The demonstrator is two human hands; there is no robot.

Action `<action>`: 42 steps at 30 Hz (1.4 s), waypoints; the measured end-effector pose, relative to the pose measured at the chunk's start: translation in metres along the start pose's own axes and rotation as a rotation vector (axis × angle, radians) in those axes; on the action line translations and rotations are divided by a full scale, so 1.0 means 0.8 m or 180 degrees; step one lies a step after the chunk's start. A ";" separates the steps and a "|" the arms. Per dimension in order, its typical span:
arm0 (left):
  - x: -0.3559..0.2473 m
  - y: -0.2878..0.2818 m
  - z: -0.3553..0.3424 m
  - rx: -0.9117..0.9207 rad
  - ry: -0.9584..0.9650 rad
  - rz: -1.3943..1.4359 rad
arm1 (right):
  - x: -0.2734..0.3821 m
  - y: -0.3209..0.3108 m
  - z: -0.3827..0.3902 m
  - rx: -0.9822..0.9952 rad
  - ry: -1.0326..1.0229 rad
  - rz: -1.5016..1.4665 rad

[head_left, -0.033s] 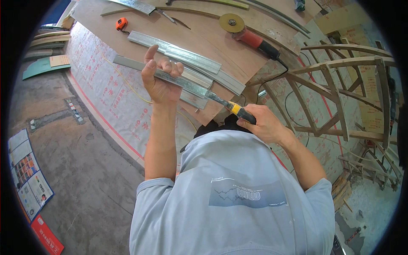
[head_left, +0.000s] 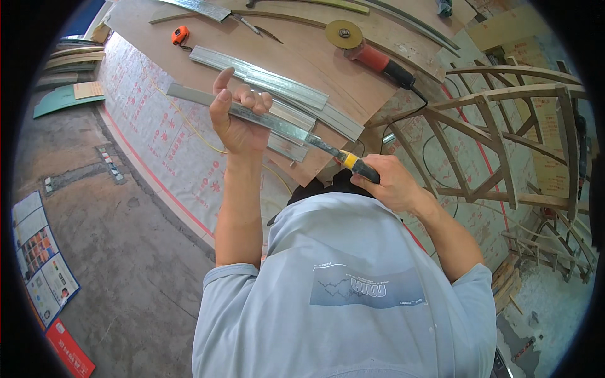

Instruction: Cutting and trimming metal profiles using an angle grinder and tin snips in a renovation environment.

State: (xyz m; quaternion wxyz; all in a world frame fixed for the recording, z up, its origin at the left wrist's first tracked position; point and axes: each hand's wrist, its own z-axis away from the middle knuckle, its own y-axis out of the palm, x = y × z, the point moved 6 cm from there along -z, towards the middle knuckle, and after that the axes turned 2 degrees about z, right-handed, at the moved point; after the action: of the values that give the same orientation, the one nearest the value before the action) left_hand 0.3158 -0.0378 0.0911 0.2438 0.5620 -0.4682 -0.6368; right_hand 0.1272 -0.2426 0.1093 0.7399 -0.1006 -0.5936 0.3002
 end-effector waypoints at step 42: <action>0.039 0.003 -0.025 -0.1409 0.0088 -0.1365 | -0.006 0.015 0.011 0.0670 0.0814 -0.1895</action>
State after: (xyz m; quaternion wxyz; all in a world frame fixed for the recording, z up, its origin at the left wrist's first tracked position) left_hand 0.3263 -0.0710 0.0793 0.2267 0.5898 -0.1855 -0.7526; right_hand 0.1143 -0.2377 0.1021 0.8698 0.1172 -0.4651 0.1156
